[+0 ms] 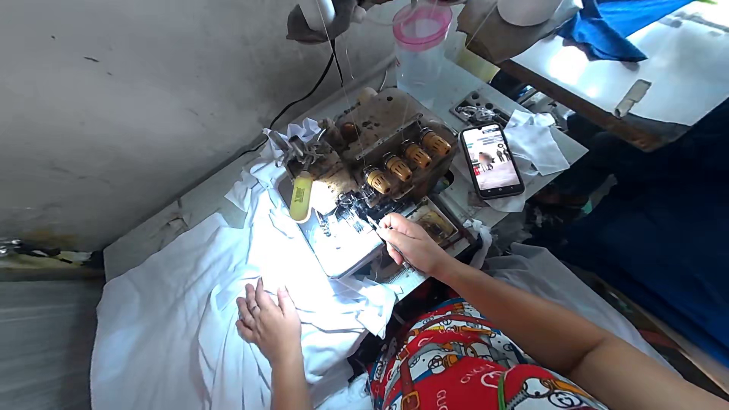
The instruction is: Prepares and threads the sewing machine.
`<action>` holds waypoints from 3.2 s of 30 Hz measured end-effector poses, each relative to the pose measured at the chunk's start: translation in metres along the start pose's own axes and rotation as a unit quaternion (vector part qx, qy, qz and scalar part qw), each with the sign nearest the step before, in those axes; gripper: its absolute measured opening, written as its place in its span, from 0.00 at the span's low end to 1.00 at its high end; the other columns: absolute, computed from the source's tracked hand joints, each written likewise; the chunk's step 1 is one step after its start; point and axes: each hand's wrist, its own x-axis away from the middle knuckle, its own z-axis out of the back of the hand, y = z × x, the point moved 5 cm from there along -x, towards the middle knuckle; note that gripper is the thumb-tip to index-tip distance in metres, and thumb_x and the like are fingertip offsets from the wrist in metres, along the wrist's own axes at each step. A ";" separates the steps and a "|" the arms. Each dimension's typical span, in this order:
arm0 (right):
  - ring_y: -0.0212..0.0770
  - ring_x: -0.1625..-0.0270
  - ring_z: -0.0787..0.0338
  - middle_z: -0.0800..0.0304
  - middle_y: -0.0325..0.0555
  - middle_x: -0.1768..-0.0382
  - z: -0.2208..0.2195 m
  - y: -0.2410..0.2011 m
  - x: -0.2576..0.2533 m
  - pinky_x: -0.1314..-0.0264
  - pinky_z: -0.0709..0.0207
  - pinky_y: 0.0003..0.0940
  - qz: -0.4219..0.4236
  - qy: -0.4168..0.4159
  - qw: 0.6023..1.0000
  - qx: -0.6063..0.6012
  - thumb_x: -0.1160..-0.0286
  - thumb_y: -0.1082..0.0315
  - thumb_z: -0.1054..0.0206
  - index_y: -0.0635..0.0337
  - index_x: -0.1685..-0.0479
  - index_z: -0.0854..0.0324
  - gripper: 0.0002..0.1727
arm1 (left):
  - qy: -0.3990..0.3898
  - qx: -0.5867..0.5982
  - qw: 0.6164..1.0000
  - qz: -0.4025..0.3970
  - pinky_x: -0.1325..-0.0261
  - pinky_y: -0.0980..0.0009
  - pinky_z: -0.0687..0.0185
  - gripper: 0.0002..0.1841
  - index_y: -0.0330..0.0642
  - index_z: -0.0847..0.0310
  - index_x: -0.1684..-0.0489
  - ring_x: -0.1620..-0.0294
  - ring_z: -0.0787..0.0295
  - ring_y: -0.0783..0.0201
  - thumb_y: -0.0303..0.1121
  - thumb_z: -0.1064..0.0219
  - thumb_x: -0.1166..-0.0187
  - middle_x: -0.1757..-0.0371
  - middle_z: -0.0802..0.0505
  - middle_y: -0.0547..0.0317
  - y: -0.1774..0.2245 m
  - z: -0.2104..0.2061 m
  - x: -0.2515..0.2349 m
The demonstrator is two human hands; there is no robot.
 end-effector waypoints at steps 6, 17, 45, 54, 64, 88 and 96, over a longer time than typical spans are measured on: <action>0.21 0.83 0.30 0.32 0.28 0.84 -0.001 0.000 -0.001 0.74 0.33 0.16 0.009 -0.004 1.000 0.010 0.12 0.69 0.51 0.62 0.54 0.25 0.10 | 0.003 0.005 1.000 -0.001 0.14 0.30 0.59 0.31 0.40 0.28 0.17 0.10 0.42 0.33 0.51 0.53 0.11 0.14 0.26 0.39 0.001 0.001 0.000; 0.20 0.83 0.30 0.31 0.28 0.85 -0.002 0.001 -0.003 0.74 0.33 0.16 0.013 -0.008 1.000 0.006 0.12 0.70 0.51 0.62 0.55 0.26 0.09 | 0.003 -0.001 1.000 -0.008 0.15 0.30 0.59 0.31 0.39 0.29 0.17 0.10 0.42 0.32 0.51 0.53 0.11 0.14 0.27 0.38 0.000 0.000 0.001; 0.20 0.83 0.30 0.32 0.28 0.85 -0.002 0.002 -0.002 0.74 0.32 0.16 0.032 -0.001 0.999 0.028 0.13 0.69 0.50 0.62 0.54 0.25 0.09 | 0.004 -0.001 1.000 -0.002 0.14 0.31 0.59 0.30 0.39 0.27 0.18 0.10 0.43 0.33 0.50 0.51 0.11 0.14 0.27 0.38 0.001 0.000 0.000; 0.20 0.83 0.31 0.33 0.27 0.85 -0.002 0.001 -0.001 0.73 0.33 0.16 0.028 0.000 0.999 0.042 0.13 0.69 0.49 0.63 0.54 0.25 0.09 | -0.001 0.006 1.000 0.008 0.14 0.31 0.60 0.30 0.38 0.27 0.18 0.09 0.44 0.34 0.49 0.51 0.11 0.14 0.28 0.38 0.001 0.002 0.000; 0.21 0.83 0.29 0.31 0.29 0.86 -0.001 0.001 -0.001 0.74 0.32 0.18 0.041 0.015 0.997 0.062 0.15 0.70 0.50 0.63 0.56 0.24 0.10 | 0.003 -0.004 1.000 -0.011 0.15 0.30 0.56 0.29 0.33 0.25 0.22 0.11 0.41 0.31 0.48 0.49 0.12 0.14 0.27 0.35 0.004 0.004 0.001; 0.22 0.84 0.28 0.31 0.31 0.87 -0.001 0.000 -0.003 0.75 0.31 0.16 0.011 0.034 0.998 0.042 0.12 0.71 0.48 0.62 0.57 0.25 0.08 | -0.008 -0.020 1.000 0.001 0.14 0.32 0.57 0.31 0.38 0.27 0.19 0.10 0.42 0.34 0.50 0.51 0.11 0.13 0.27 0.41 0.001 0.001 -0.001; 0.21 0.83 0.30 0.32 0.29 0.85 -0.002 -0.001 -0.004 0.74 0.33 0.16 0.013 0.025 0.998 0.048 0.11 0.69 0.49 0.63 0.56 0.25 0.10 | 0.006 -0.005 1.000 -0.014 0.16 0.30 0.56 0.29 0.34 0.25 0.22 0.11 0.40 0.31 0.47 0.50 0.11 0.15 0.27 0.37 0.005 0.004 0.002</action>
